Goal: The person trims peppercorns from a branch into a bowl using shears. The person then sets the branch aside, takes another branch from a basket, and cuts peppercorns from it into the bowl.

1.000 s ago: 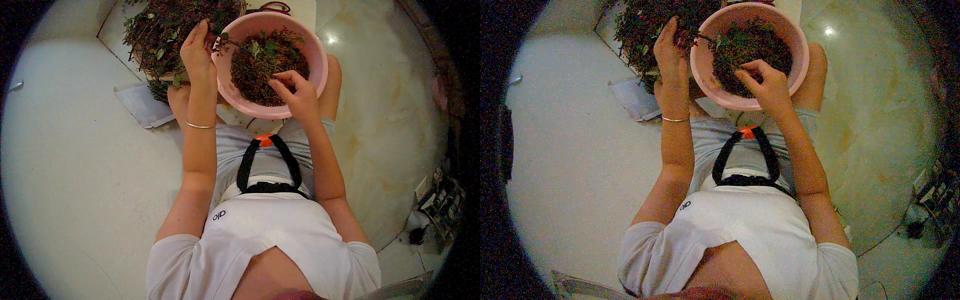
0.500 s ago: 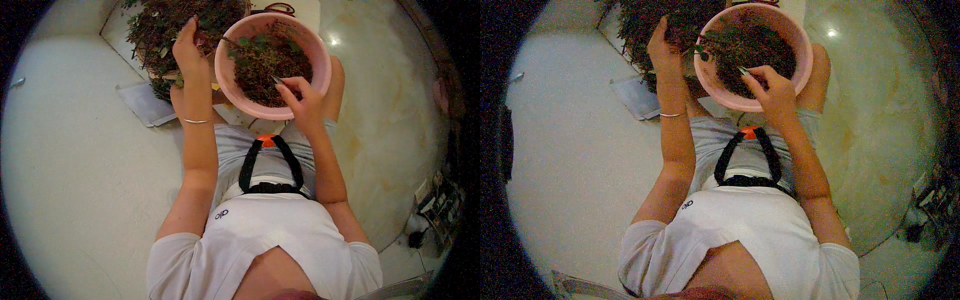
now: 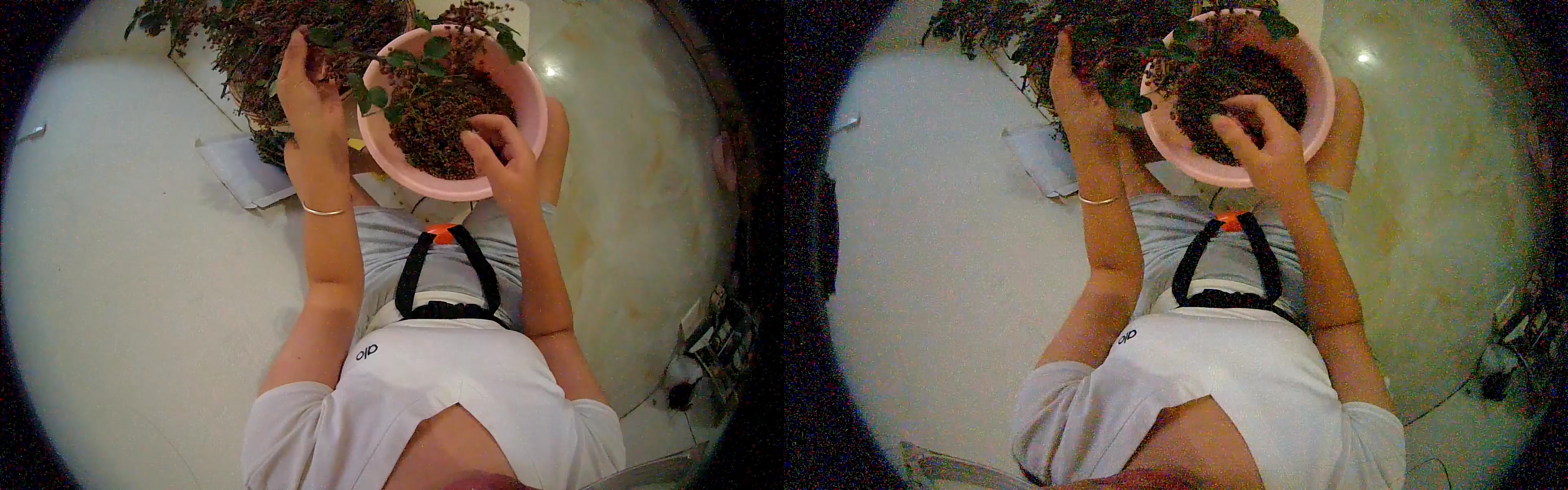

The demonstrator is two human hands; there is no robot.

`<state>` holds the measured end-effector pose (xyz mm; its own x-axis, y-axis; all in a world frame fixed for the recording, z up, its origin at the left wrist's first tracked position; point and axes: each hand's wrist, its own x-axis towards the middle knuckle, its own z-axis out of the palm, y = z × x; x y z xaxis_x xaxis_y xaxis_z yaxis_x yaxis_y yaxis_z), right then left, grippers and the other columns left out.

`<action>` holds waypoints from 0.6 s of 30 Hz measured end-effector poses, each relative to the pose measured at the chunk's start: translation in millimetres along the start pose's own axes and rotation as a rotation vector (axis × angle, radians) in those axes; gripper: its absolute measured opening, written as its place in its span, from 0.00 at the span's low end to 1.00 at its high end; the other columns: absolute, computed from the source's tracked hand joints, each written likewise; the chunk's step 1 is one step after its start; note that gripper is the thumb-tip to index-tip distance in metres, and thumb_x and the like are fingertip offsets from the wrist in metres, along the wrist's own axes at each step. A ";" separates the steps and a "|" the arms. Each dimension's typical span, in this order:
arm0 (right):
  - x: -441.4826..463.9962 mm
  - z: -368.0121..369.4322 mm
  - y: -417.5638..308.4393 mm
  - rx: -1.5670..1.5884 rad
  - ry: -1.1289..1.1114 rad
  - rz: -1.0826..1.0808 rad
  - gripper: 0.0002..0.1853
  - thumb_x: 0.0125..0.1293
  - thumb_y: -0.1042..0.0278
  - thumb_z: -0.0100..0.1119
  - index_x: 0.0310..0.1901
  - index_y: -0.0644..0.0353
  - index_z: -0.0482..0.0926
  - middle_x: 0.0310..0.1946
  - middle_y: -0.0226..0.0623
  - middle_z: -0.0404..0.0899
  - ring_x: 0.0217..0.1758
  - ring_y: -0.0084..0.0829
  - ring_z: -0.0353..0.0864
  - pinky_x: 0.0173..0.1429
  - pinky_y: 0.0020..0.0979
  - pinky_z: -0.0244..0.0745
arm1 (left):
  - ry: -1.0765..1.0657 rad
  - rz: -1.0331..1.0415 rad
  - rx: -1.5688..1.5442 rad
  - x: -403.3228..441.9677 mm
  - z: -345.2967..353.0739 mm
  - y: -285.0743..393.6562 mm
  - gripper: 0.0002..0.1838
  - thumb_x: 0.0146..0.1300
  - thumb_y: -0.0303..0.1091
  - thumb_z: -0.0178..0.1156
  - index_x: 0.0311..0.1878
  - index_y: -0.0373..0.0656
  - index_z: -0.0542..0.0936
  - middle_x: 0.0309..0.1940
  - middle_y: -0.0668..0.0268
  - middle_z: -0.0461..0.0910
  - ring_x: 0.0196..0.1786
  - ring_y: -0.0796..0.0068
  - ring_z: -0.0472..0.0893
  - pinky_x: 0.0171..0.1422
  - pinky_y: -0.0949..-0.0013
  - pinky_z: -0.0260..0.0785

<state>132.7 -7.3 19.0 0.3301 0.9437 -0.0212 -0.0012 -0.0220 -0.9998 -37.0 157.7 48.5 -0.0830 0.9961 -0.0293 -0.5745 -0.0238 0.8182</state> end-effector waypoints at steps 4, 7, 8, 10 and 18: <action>-7.5 4.1 -43.6 -0.109 0.026 -0.087 0.14 0.59 0.62 0.64 0.40 0.62 0.76 0.24 0.34 0.79 0.27 0.25 0.78 0.34 0.28 0.73 | 0.028 0.018 0.095 -1.7 -0.8 5.5 0.12 0.63 0.40 0.59 0.43 0.43 0.79 0.29 0.72 0.77 0.28 0.80 0.74 0.33 0.74 0.70; -8.0 1.3 -64.3 -0.435 0.010 -0.189 0.14 0.58 0.62 0.64 0.40 0.62 0.77 0.25 0.40 0.80 0.27 0.30 0.81 0.35 0.29 0.75 | 0.023 0.030 0.036 -7.6 10.0 9.3 0.11 0.63 0.41 0.59 0.42 0.45 0.80 0.26 0.74 0.74 0.26 0.82 0.71 0.29 0.75 0.65; -7.5 1.3 -66.2 -0.428 0.008 -0.234 0.14 0.58 0.62 0.64 0.40 0.62 0.77 0.25 0.41 0.81 0.28 0.32 0.82 0.35 0.30 0.75 | 0.023 0.028 0.036 -9.3 9.8 10.2 0.11 0.63 0.41 0.59 0.42 0.45 0.80 0.26 0.74 0.74 0.26 0.82 0.71 0.29 0.75 0.65; -7.5 1.2 -65.9 -0.422 0.005 -0.279 0.14 0.58 0.62 0.64 0.40 0.62 0.77 0.25 0.43 0.81 0.28 0.34 0.83 0.35 0.30 0.75 | 0.048 0.060 0.102 -12.2 9.6 12.3 0.11 0.63 0.41 0.59 0.41 0.45 0.80 0.25 0.74 0.74 0.25 0.84 0.69 0.27 0.77 0.62; -8.1 3.9 -55.3 -0.231 -0.026 -0.117 0.12 0.59 0.61 0.63 0.36 0.62 0.79 0.27 0.43 0.82 0.30 0.36 0.83 0.36 0.32 0.76 | 0.020 0.070 0.092 -15.1 10.3 9.5 0.10 0.63 0.40 0.60 0.42 0.46 0.81 0.24 0.73 0.75 0.23 0.88 0.69 0.20 0.83 0.59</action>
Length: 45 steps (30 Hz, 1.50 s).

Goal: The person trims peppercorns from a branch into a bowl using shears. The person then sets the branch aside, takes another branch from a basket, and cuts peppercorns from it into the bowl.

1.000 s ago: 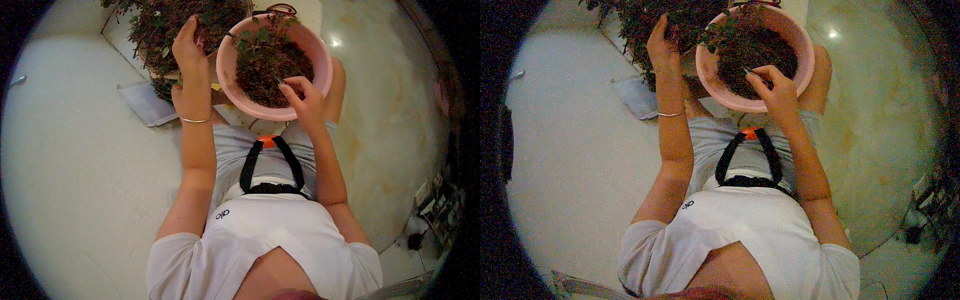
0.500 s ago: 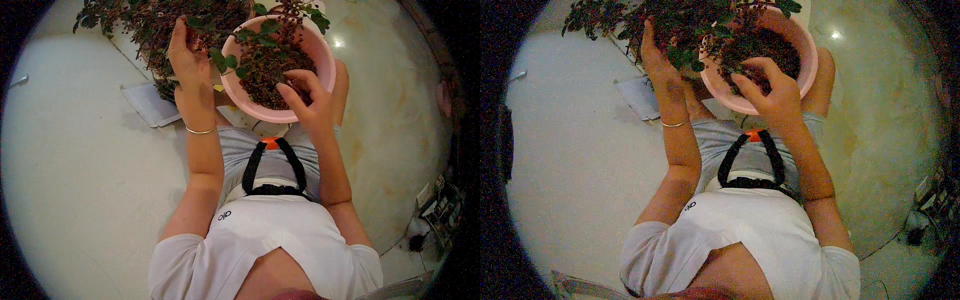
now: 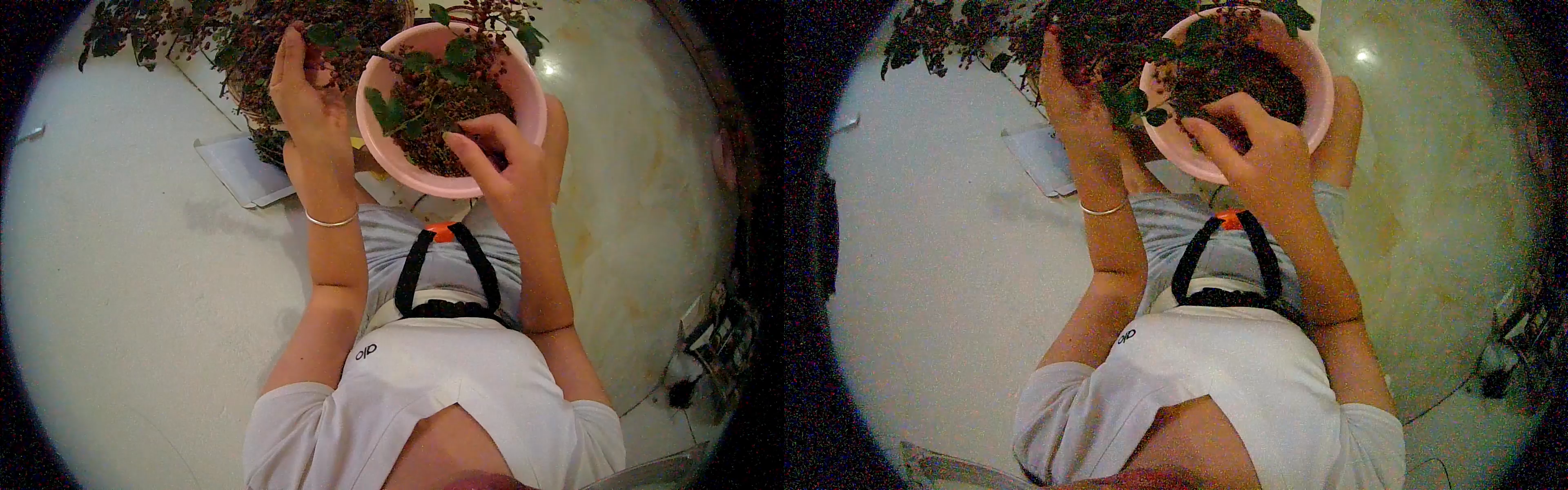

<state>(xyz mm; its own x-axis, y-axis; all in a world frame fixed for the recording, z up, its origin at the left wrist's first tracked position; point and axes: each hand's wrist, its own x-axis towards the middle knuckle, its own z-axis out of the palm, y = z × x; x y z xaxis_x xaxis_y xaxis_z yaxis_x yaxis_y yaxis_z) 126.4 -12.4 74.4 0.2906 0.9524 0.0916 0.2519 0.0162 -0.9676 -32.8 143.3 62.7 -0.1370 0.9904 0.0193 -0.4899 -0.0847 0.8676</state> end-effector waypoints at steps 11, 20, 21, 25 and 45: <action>-4.4 -5.7 -5.2 -0.350 0.090 -0.102 0.14 0.58 0.54 0.63 0.34 0.58 0.79 0.22 0.40 0.80 0.25 0.36 0.82 0.30 0.36 0.75 | 0.024 0.070 -0.062 -25.3 25.5 7.1 0.10 0.65 0.35 0.58 0.42 0.39 0.80 0.29 0.67 0.80 0.28 0.81 0.78 0.31 0.77 0.72; -2.5 -8.7 4.8 -0.430 0.028 -0.093 0.14 0.58 0.54 0.62 0.32 0.57 0.79 0.22 0.41 0.80 0.26 0.40 0.82 0.31 0.38 0.75 | 0.015 0.158 -0.018 -25.2 24.4 -0.7 0.10 0.62 0.33 0.62 0.41 0.36 0.81 0.31 0.67 0.82 0.22 0.86 0.73 0.23 0.82 0.65; -2.0 -9.3 6.3 -0.434 0.026 -0.117 0.14 0.58 0.54 0.62 0.33 0.57 0.79 0.22 0.42 0.80 0.26 0.41 0.82 0.31 0.38 0.76 | -0.021 0.142 -0.017 -24.0 20.2 -1.3 0.10 0.62 0.33 0.62 0.42 0.36 0.81 0.30 0.67 0.81 0.22 0.87 0.72 0.21 0.83 0.62; -0.8 -13.4 10.3 -0.338 0.008 -0.084 0.14 0.58 0.56 0.63 0.34 0.58 0.79 0.24 0.42 0.81 0.27 0.39 0.83 0.33 0.36 0.76 | -0.058 0.077 -0.044 -15.1 16.2 -3.5 0.10 0.62 0.33 0.62 0.42 0.37 0.81 0.29 0.70 0.81 0.21 0.91 0.70 0.19 0.86 0.58; -8.1 -13.4 1.0 -0.440 0.121 -0.283 0.16 0.56 0.55 0.66 0.37 0.59 0.78 0.26 0.40 0.81 0.28 0.37 0.82 0.33 0.34 0.76 | 0.018 0.183 0.041 -25.0 32.7 14.3 0.12 0.64 0.38 0.59 0.45 0.40 0.80 0.30 0.71 0.79 0.27 0.86 0.74 0.27 0.82 0.65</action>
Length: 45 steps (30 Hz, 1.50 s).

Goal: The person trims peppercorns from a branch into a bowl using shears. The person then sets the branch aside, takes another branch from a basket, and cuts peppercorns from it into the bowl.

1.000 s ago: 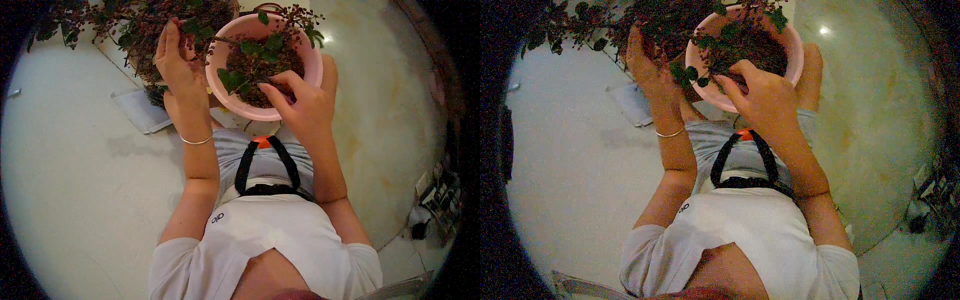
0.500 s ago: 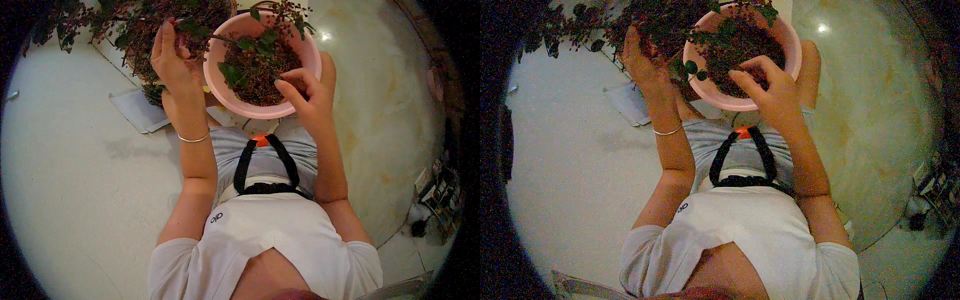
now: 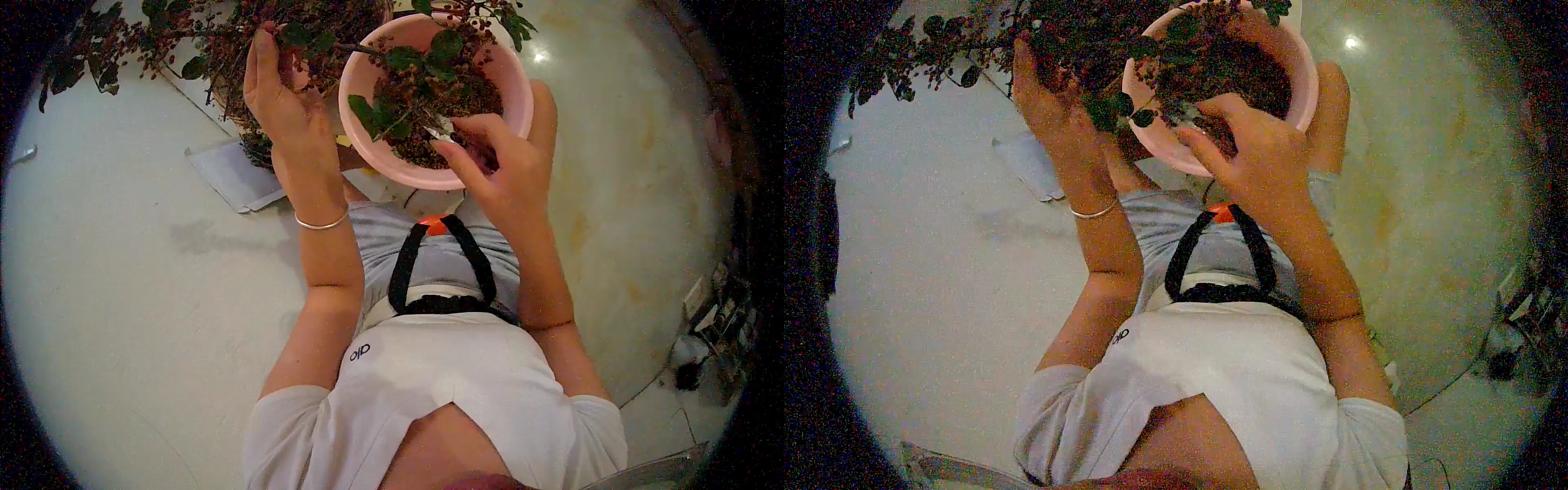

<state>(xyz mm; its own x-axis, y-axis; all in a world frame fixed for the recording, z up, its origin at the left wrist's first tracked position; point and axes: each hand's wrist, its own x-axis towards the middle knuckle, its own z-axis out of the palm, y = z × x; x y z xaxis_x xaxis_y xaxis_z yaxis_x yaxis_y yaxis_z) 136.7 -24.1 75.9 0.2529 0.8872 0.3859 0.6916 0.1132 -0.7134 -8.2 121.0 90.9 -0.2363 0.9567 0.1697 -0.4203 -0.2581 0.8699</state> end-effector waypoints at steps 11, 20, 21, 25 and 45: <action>2.7 2.0 0.5 -0.058 -0.031 0.021 0.12 0.56 0.57 0.64 0.32 0.56 0.76 0.21 0.39 0.78 0.25 0.39 0.80 0.29 0.39 0.73 | -0.044 0.020 0.081 3.0 -10.9 -9.1 0.13 0.63 0.39 0.60 0.45 0.39 0.80 0.33 0.70 0.80 0.31 0.84 0.75 0.30 0.81 0.68; 3.5 7.8 7.1 -0.127 -0.066 0.009 0.12 0.59 0.56 0.61 0.31 0.56 0.75 0.21 0.40 0.78 0.25 0.40 0.80 0.29 0.40 0.73 | 0.023 -0.118 -0.002 6.3 -13.7 -15.5 0.12 0.62 0.38 0.61 0.44 0.40 0.80 0.31 0.71 0.79 0.30 0.84 0.75 0.30 0.82 0.67; 3.0 9.2 10.3 -0.154 -0.072 0.010 0.12 0.59 0.56 0.61 0.31 0.56 0.75 0.21 0.40 0.78 0.25 0.40 0.80 0.29 0.40 0.73 | -0.002 -0.111 -0.010 7.7 -15.2 -17.5 0.12 0.62 0.37 0.61 0.44 0.40 0.80 0.31 0.71 0.80 0.30 0.84 0.75 0.30 0.82 0.67; -0.4 13.5 20.7 -0.207 -0.080 0.093 0.12 0.59 0.55 0.61 0.33 0.56 0.75 0.21 0.39 0.78 0.25 0.40 0.80 0.29 0.39 0.74 | -0.053 0.016 0.094 11.5 -19.6 -19.5 0.12 0.63 0.37 0.60 0.44 0.39 0.80 0.32 0.70 0.80 0.31 0.83 0.75 0.31 0.81 0.67; -4.0 -10.8 20.3 0.006 -0.078 0.247 0.15 0.58 0.59 0.65 0.39 0.61 0.78 0.28 0.42 0.79 0.30 0.35 0.79 0.38 0.33 0.74 | -0.068 -0.064 0.093 13.1 -22.3 -14.7 0.14 0.65 0.42 0.56 0.47 0.44 0.78 0.32 0.71 0.78 0.31 0.85 0.74 0.30 0.79 0.66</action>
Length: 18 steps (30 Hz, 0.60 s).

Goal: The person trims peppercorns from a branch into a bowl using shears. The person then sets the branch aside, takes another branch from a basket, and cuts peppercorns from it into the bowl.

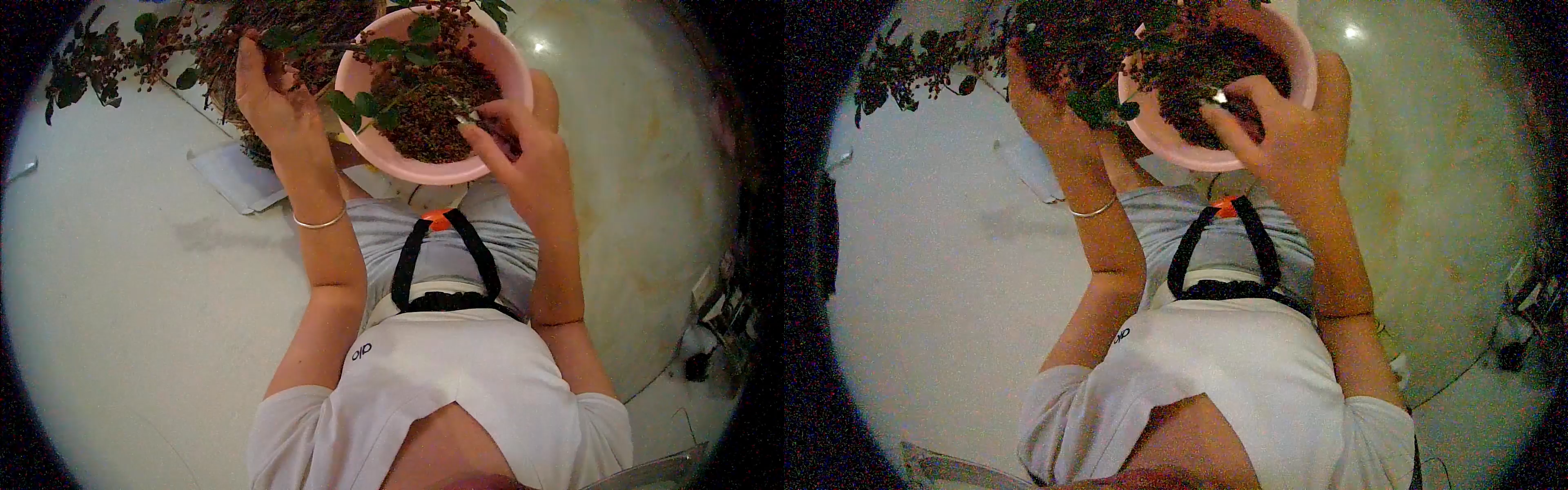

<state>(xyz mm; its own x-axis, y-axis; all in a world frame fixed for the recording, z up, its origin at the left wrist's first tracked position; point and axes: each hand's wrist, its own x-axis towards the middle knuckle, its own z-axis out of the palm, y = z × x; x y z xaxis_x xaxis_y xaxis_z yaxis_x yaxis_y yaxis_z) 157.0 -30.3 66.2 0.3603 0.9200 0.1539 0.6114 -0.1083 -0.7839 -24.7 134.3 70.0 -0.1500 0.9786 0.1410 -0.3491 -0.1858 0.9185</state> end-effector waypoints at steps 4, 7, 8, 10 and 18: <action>-1.0 -0.9 -13.8 0.366 -0.082 0.051 0.16 0.57 0.56 0.64 0.38 0.61 0.78 0.28 0.43 0.80 0.36 0.41 0.78 0.43 0.38 0.72 | -0.027 -0.086 -0.110 -8.6 9.2 10.6 0.15 0.66 0.45 0.55 0.49 0.45 0.77 0.35 0.70 0.78 0.35 0.82 0.76 0.32 0.78 0.68; 2.6 5.3 -8.6 0.423 -0.147 -0.010 0.17 0.60 0.56 0.61 0.40 0.63 0.77 0.30 0.43 0.81 0.29 0.37 0.80 0.37 0.35 0.74 | -0.054 -0.133 -0.162 -12.8 13.2 14.7 0.16 0.67 0.46 0.53 0.50 0.46 0.76 0.38 0.69 0.78 0.38 0.80 0.78 0.34 0.78 0.70; 3.1 6.8 -7.5 0.464 -0.173 0.020 0.17 0.60 0.56 0.61 0.40 0.63 0.77 0.30 0.44 0.81 0.31 0.37 0.81 0.37 0.35 0.75 | -0.060 -0.145 -0.171 -13.6 13.3 14.0 0.17 0.67 0.47 0.53 0.51 0.47 0.76 0.39 0.69 0.79 0.39 0.80 0.78 0.34 0.77 0.71; 2.7 8.8 -7.7 0.505 -0.201 0.051 0.17 0.60 0.56 0.61 0.40 0.62 0.77 0.31 0.44 0.81 0.32 0.38 0.82 0.38 0.36 0.76 | -0.071 -0.163 -0.173 -13.4 10.9 14.1 0.18 0.68 0.48 0.52 0.52 0.47 0.75 0.41 0.68 0.79 0.41 0.79 0.80 0.35 0.77 0.72; 0.2 2.6 -5.9 0.215 -0.035 -0.037 0.16 0.60 0.57 0.62 0.40 0.61 0.78 0.29 0.44 0.82 0.31 0.40 0.83 0.38 0.35 0.76 | -0.032 -0.239 -0.282 -5.8 1.8 2.8 0.18 0.67 0.48 0.53 0.50 0.44 0.76 0.38 0.66 0.78 0.37 0.74 0.79 0.40 0.70 0.74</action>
<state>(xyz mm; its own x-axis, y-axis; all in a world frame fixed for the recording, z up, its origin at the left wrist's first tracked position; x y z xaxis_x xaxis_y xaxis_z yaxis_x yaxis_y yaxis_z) 151.7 -28.5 69.2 0.3138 0.9348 0.1666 0.4580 0.0046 -0.8889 -23.2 128.3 72.4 -0.0065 0.9988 -0.0495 -0.6129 0.0351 0.7894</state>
